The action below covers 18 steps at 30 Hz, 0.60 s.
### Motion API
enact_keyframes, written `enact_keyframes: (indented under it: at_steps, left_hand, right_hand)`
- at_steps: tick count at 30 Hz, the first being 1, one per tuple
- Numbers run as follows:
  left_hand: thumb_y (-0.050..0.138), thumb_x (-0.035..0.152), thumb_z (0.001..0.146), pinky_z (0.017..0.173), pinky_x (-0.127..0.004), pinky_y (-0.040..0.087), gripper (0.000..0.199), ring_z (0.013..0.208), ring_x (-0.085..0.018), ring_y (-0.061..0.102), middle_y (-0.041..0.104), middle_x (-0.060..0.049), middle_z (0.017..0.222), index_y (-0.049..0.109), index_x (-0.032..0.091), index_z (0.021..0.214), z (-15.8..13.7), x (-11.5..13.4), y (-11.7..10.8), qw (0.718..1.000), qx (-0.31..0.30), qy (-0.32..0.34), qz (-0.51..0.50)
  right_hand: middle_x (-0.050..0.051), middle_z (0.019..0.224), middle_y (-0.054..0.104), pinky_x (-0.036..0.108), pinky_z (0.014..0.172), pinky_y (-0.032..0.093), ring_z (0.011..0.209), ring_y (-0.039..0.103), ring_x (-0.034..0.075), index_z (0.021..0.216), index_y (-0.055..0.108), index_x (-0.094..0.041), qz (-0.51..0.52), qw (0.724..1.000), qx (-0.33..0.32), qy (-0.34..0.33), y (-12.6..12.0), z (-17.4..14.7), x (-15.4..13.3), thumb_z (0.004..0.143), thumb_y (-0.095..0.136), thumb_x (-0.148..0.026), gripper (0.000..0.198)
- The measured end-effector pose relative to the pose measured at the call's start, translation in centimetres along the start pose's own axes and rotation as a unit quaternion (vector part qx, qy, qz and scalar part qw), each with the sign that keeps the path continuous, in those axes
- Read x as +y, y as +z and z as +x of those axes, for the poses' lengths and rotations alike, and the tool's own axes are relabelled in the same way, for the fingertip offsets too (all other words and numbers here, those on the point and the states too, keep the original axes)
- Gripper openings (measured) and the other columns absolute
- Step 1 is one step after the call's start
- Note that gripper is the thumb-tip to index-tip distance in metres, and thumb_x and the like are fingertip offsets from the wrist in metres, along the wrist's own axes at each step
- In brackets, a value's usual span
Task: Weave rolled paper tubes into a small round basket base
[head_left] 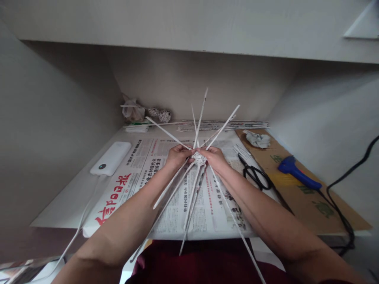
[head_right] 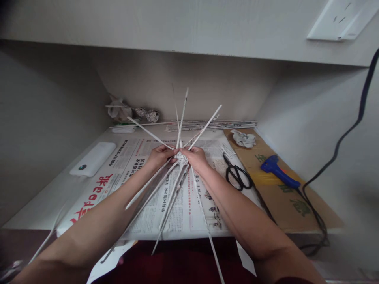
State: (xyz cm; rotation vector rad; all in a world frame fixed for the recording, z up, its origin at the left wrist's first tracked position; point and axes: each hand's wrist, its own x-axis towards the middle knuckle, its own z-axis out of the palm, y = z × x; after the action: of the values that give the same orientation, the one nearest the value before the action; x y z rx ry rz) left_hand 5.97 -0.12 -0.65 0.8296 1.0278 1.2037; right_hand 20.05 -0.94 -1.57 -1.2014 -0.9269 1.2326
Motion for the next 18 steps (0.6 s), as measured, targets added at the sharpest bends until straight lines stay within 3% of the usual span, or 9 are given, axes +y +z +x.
enact_keyframes:
  at_steps: [7, 18]
  left_hand:
    - [0.09, 0.022, 0.048, 0.053, -0.02, 0.054, 0.032, 0.06, -0.01, 0.06, 0.067, -0.002, 0.074, 0.072, 0.012, 0.073, 0.32, -0.67, -0.21, 1.0, -0.004, -0.017, -0.021]
    - [0.085, 0.019, 0.051, 0.054, -0.025, 0.055, 0.027, 0.06, -0.013, 0.06, 0.068, -0.002, 0.073, 0.073, 0.013, 0.074, -0.25, -0.32, 0.03, 0.999, -0.027, 0.033, 0.034]
  right_hand:
    - [0.001, 0.058, 0.068, 0.027, 0.056, 0.047, 0.053, 0.061, 0.015, 0.068, 0.07, -0.015, -0.016, 1.0, 0.009, -0.001, -0.1, 0.06, -0.05, 0.054, 0.082, -0.038, 0.03]
    - [0.003, 0.058, 0.068, 0.027, 0.052, 0.045, 0.051, 0.06, 0.016, 0.066, 0.072, -0.014, -0.003, 1.0, 0.004, 0.026, -0.15, 0.03, -0.37, 0.052, 0.08, -0.031, 0.024]
